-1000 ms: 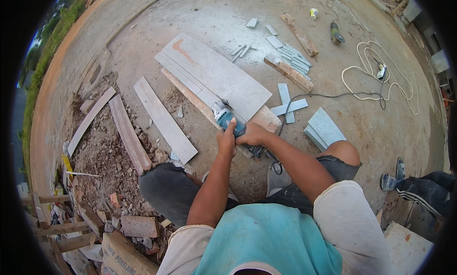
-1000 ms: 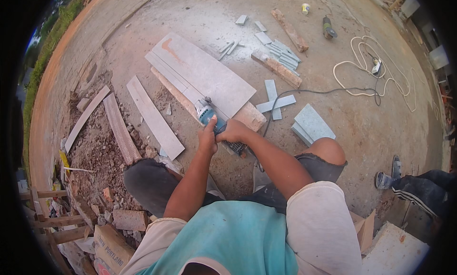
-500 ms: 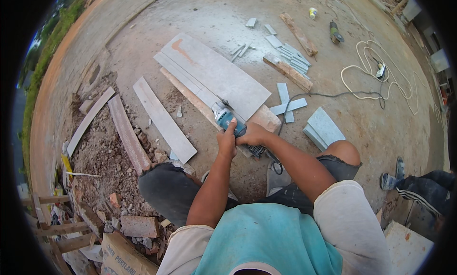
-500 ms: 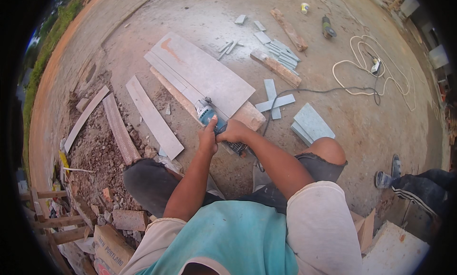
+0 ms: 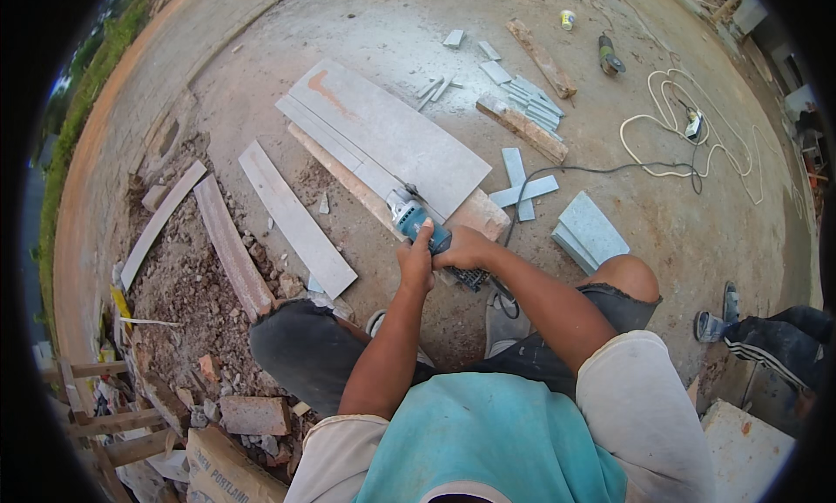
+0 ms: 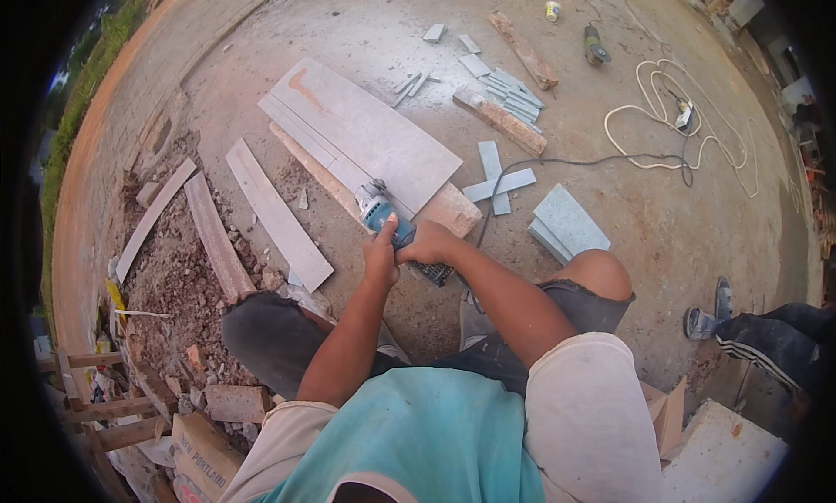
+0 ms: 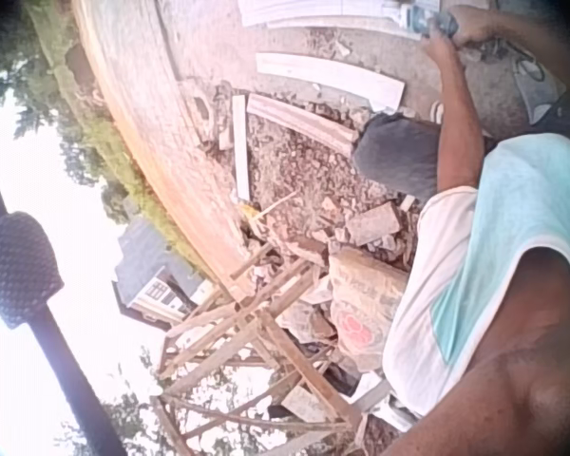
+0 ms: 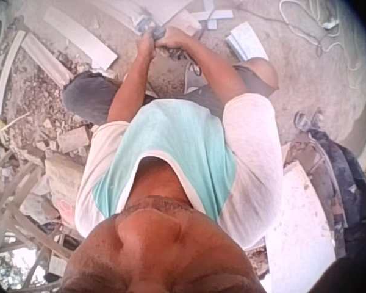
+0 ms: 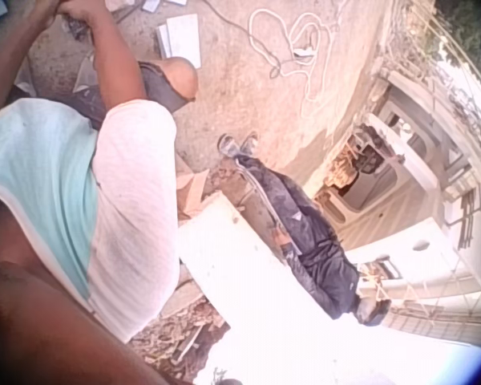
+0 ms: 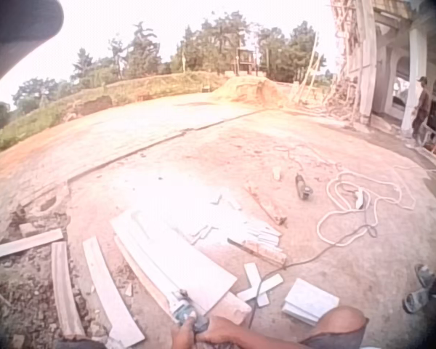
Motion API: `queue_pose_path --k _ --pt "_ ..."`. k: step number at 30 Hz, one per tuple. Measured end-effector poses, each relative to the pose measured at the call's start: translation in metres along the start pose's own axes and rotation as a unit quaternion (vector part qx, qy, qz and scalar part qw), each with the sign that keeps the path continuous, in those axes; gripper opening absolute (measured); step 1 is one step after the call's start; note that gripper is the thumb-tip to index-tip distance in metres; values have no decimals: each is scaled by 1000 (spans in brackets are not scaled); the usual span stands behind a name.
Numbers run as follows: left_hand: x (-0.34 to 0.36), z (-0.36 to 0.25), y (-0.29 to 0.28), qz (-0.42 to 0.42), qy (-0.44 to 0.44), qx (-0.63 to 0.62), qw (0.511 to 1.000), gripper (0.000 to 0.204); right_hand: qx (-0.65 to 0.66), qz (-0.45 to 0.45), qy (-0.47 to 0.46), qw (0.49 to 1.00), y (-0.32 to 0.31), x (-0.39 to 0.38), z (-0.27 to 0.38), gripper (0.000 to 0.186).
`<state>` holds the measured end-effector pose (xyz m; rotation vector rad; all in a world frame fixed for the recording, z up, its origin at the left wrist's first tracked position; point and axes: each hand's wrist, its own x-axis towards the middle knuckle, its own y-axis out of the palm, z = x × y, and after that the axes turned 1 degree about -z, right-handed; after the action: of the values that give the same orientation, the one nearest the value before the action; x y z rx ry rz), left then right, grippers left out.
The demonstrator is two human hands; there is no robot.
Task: The person holds an angle grinder with both hands and uses it to cut along a marked line on a long tile supported by a piece of wood on the ground.
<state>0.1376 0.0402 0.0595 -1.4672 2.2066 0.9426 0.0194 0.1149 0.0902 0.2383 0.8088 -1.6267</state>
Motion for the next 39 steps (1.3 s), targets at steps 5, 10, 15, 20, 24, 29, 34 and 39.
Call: queue_pose_path --k 5,10,15,20,24,29,34,39 --pt "3 1 -3 -1 3 1 1000 45 3 4 1 1000 -1 -1 4 57" --pt "2 0 0 -3 4 13 1000 46 0 -8 4 1000 5 9 -10 58" --pt "4 1 -2 -4 6 12 1000 47 8 0 3 1000 6 11 -10 59" --pt "6 3 -4 0 2 10 1000 47 14 -9 -1 1000 4 6 -6 59" --pt "5 8 -6 3 6 2 1000 46 3 -5 17 1000 4 1 -5 59" --pt "3 12 -5 -2 1 7 1000 45 12 -6 1 1000 5 -1 -9 59" --pt "0 12 -2 -1 3 16 1000 45 16 -11 -8 1000 7 2 -18 57" --pt "1 12 -3 -2 7 16 1000 46 11 -2 -1 1000 6 2 -15 57"
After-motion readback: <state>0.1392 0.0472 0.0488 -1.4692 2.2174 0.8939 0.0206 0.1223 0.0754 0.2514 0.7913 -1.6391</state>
